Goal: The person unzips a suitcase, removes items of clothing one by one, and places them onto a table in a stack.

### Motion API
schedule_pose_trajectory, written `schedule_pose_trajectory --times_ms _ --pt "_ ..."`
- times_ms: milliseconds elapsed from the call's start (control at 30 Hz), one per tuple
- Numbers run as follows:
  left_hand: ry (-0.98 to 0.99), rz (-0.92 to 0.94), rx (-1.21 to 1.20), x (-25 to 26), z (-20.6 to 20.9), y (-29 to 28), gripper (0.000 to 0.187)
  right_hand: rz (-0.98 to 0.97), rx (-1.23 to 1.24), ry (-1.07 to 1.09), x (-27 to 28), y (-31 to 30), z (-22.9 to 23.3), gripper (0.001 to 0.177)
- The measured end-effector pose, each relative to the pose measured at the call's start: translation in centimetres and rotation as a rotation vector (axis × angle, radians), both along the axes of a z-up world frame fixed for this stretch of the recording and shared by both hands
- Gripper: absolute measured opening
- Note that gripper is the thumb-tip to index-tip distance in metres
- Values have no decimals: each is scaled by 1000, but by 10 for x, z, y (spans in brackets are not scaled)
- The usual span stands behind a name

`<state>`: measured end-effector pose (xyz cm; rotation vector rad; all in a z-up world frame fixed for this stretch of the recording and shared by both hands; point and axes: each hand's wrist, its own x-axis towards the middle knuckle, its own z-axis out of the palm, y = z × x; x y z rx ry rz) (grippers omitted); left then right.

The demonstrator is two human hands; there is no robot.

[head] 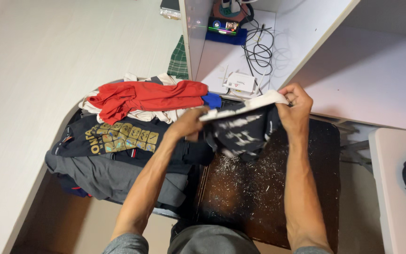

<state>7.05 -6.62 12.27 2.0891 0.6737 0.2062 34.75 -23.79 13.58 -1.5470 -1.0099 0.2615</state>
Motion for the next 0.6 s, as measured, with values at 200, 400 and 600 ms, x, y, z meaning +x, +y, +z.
schedule_pose_trajectory --times_ms 200,400,600 --pt "-717 283 120 -16 -13 61 47 338 -1082 -48 -2 -9 -15 31" --pt "-803 698 -100 -43 20 79 39 48 -1124 -76 -7 12 -91 37" --pt "-758 662 -726 -99 84 114 58 -46 -376 540 -31 49 -52 42"
